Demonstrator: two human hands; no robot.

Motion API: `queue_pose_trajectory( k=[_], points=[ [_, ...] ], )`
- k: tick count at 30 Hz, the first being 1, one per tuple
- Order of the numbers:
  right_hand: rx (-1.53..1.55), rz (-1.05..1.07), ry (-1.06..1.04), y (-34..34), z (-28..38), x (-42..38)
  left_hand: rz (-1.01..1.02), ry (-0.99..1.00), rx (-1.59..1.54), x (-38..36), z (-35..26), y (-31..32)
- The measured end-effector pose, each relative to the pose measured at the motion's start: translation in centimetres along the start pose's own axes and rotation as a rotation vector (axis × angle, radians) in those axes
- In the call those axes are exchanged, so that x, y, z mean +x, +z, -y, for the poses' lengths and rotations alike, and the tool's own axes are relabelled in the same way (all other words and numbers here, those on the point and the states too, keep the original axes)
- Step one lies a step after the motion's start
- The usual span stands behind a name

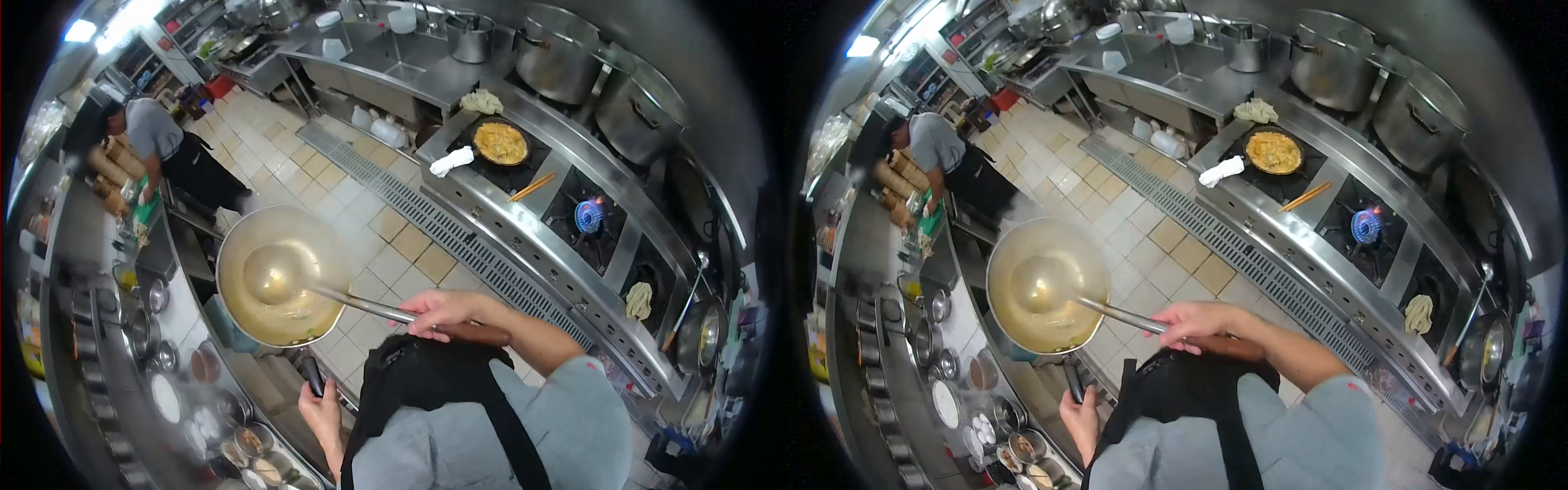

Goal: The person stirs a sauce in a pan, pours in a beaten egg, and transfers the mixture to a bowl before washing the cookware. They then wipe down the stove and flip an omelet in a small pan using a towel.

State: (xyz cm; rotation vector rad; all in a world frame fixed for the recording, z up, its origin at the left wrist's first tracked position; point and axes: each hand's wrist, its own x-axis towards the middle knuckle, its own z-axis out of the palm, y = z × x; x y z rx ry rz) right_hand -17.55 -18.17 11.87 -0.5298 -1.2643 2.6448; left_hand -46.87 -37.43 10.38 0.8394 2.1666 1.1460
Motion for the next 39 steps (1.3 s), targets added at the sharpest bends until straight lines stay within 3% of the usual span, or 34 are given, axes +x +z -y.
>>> queue_pose_trajectory(
  k=[6,12,13,16,17,20,24,33,39],
  points=[
    [-0.144,0.100,0.069,-6.3,5.6,8.7,-0.051,-0.071,0.013,7.6,-0.7,1.7],
    [-0.092,-0.048,0.082,-13.0,10.6,17.6,0.008,-0.137,-0.016,21.6,-3.6,3.7],
    [-0.048,-0.080,0.101,-13.8,12.1,19.1,0.008,-0.007,0.071,24.6,-3.6,3.9],
    [-0.068,-0.158,0.038,-14.4,17.6,22.6,0.068,-0.051,0.079,32.6,-6.3,4.5],
    [-0.064,-0.160,0.037,-15.2,18.8,24.1,0.092,0.021,0.134,35.7,-5.4,4.5],
    [-0.122,-0.263,0.039,-17.3,21.2,27.1,0.186,0.160,0.270,43.0,-10.4,5.3],
    [0.050,-0.410,-0.019,-19.2,23.3,28.2,0.272,0.168,0.327,51.7,-13.1,8.2],
    [0.089,-0.730,-0.223,-25.0,29.0,25.5,0.561,0.379,0.367,63.2,-24.1,22.9],
    [0.195,-0.845,-0.433,-32.3,30.7,23.5,0.607,0.619,0.503,65.9,-33.2,34.3]
  ],
)
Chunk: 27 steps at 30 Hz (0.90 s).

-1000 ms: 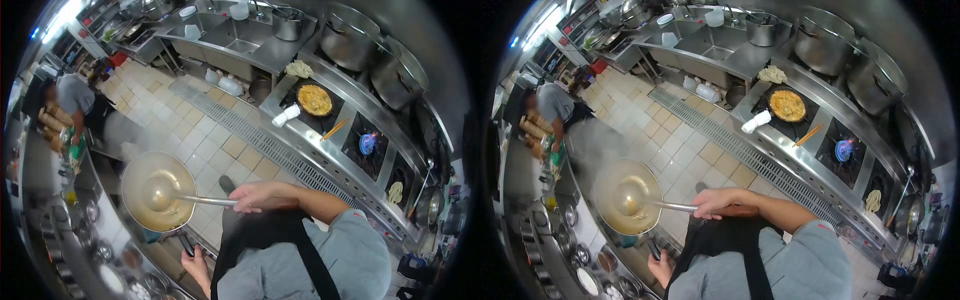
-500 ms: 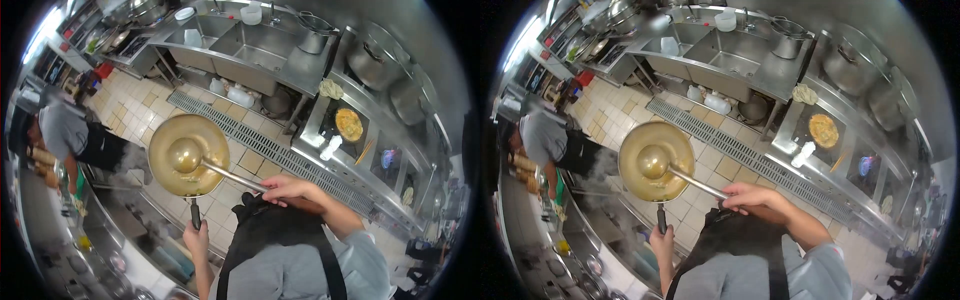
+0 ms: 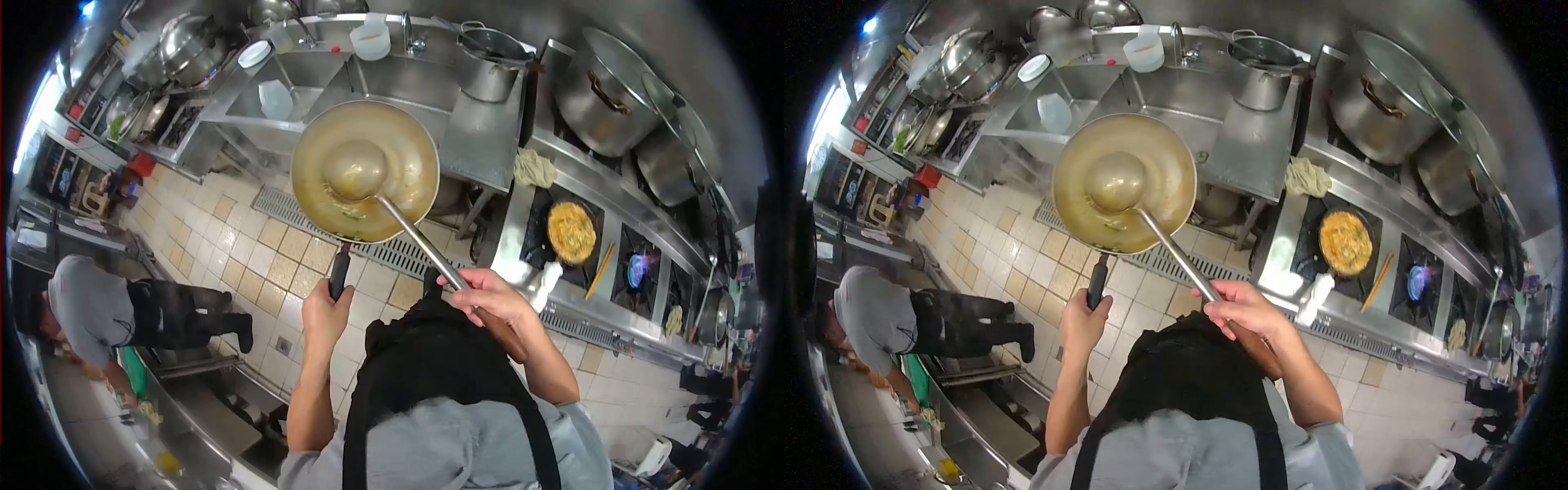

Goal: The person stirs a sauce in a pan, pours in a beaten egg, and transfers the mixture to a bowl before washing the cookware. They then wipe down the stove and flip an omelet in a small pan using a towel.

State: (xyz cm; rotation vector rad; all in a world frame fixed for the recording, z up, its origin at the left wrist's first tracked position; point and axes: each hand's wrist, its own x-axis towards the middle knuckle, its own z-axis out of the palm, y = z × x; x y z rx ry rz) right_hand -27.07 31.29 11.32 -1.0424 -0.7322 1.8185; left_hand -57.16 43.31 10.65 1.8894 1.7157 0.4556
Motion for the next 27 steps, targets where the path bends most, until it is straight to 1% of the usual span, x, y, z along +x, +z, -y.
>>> queue_pose_trajectory(
  k=[4,5,6,7,9,10,11,13,15,17,18,19,21,22,23,24,26,27],
  points=[
    [-0.018,-0.009,-0.063,-5.2,4.2,4.9,0.024,0.022,-0.027,8.5,-2.9,2.4],
    [-0.033,-0.004,-0.099,-6.2,5.3,6.5,0.045,0.054,0.018,10.5,-4.0,2.4],
    [-0.056,-0.063,-0.082,-6.3,7.0,7.4,0.066,0.082,0.062,12.7,-4.9,2.5],
    [-0.046,-0.050,-0.080,-7.4,7.8,8.8,0.062,0.073,0.074,14.9,-5.1,2.9],
    [-0.047,-0.080,-0.107,-9.4,8.8,11.2,0.136,0.053,0.009,19.3,-5.5,3.5],
    [-0.048,-0.102,-0.109,-9.6,9.8,11.8,0.204,-0.007,0.034,21.1,-6.7,3.1],
    [-0.051,-0.099,-0.106,-9.8,10.8,12.4,0.202,-0.011,0.031,23.3,-7.0,3.3],
    [-0.144,-0.180,-0.108,-10.6,11.8,13.2,0.259,0.047,0.118,28.0,-6.8,3.9],
    [-0.107,-0.220,-0.136,-11.9,12.1,14.3,0.311,0.065,0.128,32.9,-6.9,4.7],
    [-0.063,-0.287,-0.117,-12.4,12.8,15.4,0.304,0.085,0.250,37.8,-7.3,5.8],
    [-0.042,-0.312,-0.108,-12.5,13.1,16.1,0.410,0.032,0.241,40.7,-7.4,6.3],
    [-0.032,-0.374,-0.087,-12.6,13.2,17.0,0.428,0.035,0.239,43.6,-7.2,7.2],
    [0.009,-0.469,-0.065,-12.7,13.6,19.1,0.465,0.140,0.319,49.8,-6.6,9.7],
    [0.046,-0.578,-0.047,-11.8,14.2,20.7,0.484,0.144,0.314,53.0,-6.6,10.8],
    [0.053,-0.594,-0.027,-10.6,14.6,22.3,0.566,0.154,0.347,55.6,-6.4,11.9],
    [0.105,-0.682,-0.003,-9.8,15.4,24.0,0.642,0.168,0.370,58.1,-6.7,12.8],
    [0.161,-0.820,0.029,-8.3,17.2,27.5,0.700,0.126,0.404,61.9,-7.4,14.7],
    [0.161,-0.836,0.041,-8.2,17.7,28.9,0.739,0.091,0.454,63.5,-7.8,15.6]
  ],
)
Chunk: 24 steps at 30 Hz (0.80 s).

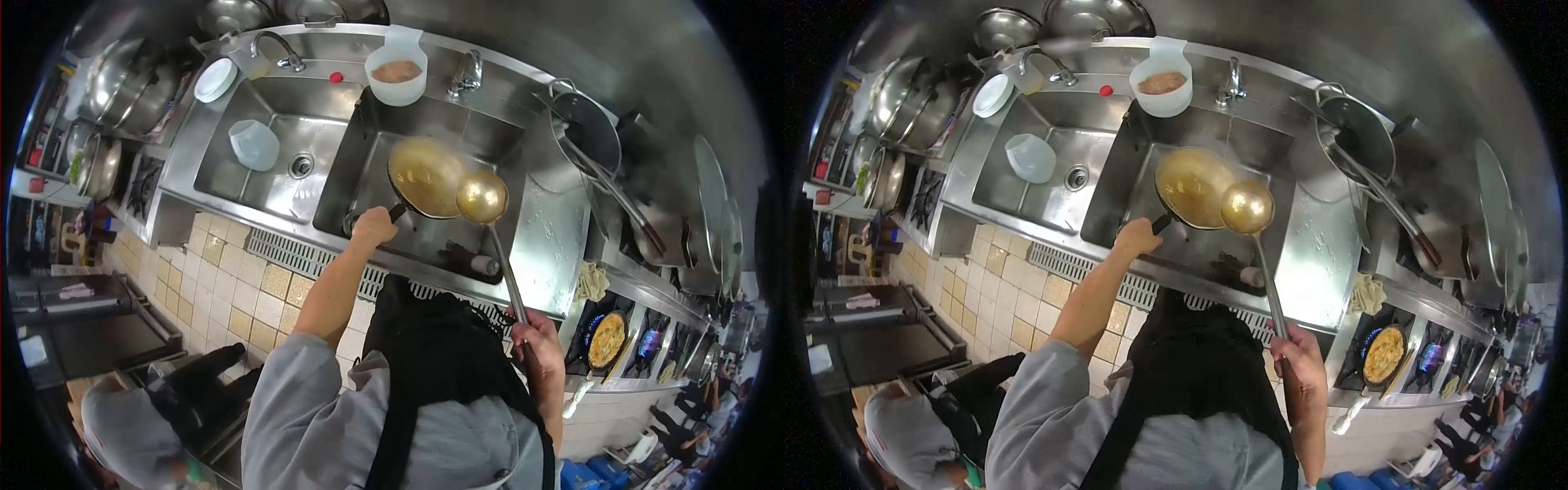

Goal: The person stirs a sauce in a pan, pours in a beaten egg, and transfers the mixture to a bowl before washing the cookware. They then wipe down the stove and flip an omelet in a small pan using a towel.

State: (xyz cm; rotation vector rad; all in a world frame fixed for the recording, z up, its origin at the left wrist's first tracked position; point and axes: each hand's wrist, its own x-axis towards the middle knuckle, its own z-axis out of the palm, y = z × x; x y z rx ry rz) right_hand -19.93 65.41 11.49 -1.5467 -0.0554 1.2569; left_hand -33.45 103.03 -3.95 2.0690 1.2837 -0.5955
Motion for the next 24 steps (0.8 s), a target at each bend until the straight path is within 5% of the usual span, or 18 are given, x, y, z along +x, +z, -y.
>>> queue_pose_trajectory(
  k=[8,13,15,16,17,18,20,24],
  points=[
    [-0.019,-0.089,0.122,5.0,3.2,5.0,0.129,0.142,0.106,11.8,3.9,1.9],
    [-0.082,-0.085,0.265,6.8,5.7,7.4,0.226,0.059,0.192,14.7,6.2,5.6],
    [-0.063,-0.075,0.270,7.6,6.2,8.6,-0.141,0.343,-0.253,14.3,5.1,6.0],
    [-0.049,-0.063,0.271,8.0,6.3,9.1,0.128,0.252,-0.734,16.8,5.5,8.6],
    [-0.041,-0.063,0.278,8.6,6.5,9.6,0.360,0.028,-1.040,12.1,1.4,3.0],
    [-0.018,-0.053,0.279,9.2,6.9,10.2,0.363,0.018,-1.037,11.9,0.4,2.9],
    [0.005,-0.038,0.286,10.1,7.5,11.1,0.677,0.155,-1.535,12.5,-0.4,2.7],
    [0.007,0.005,0.273,11.4,9.1,12.5,0.652,0.041,-1.837,16.3,0.7,3.0]
  ],
)
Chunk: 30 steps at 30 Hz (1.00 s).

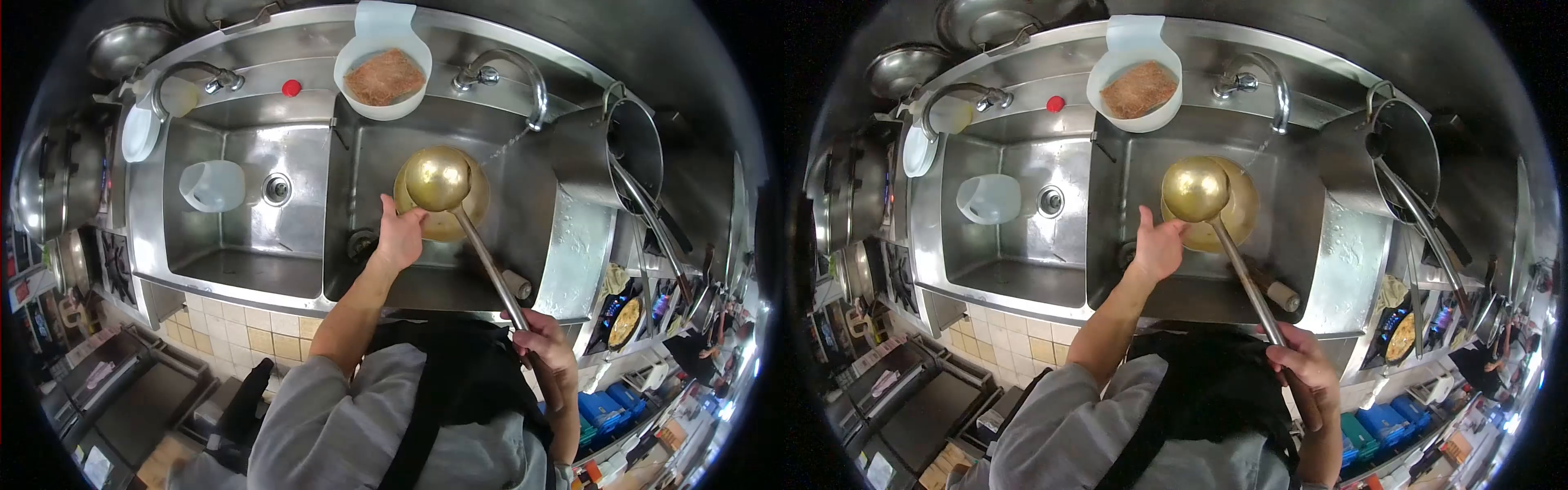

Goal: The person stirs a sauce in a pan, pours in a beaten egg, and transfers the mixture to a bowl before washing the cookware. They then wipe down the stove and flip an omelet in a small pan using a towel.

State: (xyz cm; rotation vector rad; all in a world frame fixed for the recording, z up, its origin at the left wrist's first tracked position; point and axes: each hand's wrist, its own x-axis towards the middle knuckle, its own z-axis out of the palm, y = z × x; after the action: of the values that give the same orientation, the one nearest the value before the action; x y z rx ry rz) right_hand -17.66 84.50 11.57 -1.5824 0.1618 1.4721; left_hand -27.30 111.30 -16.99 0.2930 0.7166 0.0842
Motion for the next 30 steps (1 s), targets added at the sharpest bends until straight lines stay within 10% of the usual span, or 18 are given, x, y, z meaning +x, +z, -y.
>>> queue_pose_trajectory(
  k=[2,11,15,16,17,20,22,25,30],
  points=[
    [-0.052,0.008,-0.021,0.4,0.8,0.1,0.239,-0.052,-0.073,-1.0,-3.8,1.9],
    [-0.090,0.034,0.100,-1.2,0.3,0.1,0.111,0.373,0.177,-5.5,-12.3,6.6],
    [-0.101,-0.103,0.064,-0.9,-1.8,2.6,0.496,0.485,0.191,-13.5,-13.5,12.0],
    [-0.016,-0.093,0.092,-1.1,-2.3,3.4,0.669,0.409,-0.202,-16.5,-12.9,13.8],
    [-0.057,-0.134,0.127,-0.8,-2.0,4.0,0.823,0.542,0.243,-18.0,-13.5,14.0],
    [-0.155,-0.118,0.087,-1.9,-3.5,7.3,0.888,0.539,0.079,-23.2,-12.4,18.2],
    [-0.238,-0.134,0.086,-1.6,-3.7,8.6,1.079,0.903,0.035,-21.0,-11.0,20.0],
    [-0.438,-0.129,0.101,-2.0,-4.0,10.7,0.931,0.824,0.948,-22.8,-13.5,16.9],
    [-0.283,-0.091,0.008,-3.3,-4.8,10.6,1.049,0.639,0.598,-21.6,-14.7,18.5]
  ],
)
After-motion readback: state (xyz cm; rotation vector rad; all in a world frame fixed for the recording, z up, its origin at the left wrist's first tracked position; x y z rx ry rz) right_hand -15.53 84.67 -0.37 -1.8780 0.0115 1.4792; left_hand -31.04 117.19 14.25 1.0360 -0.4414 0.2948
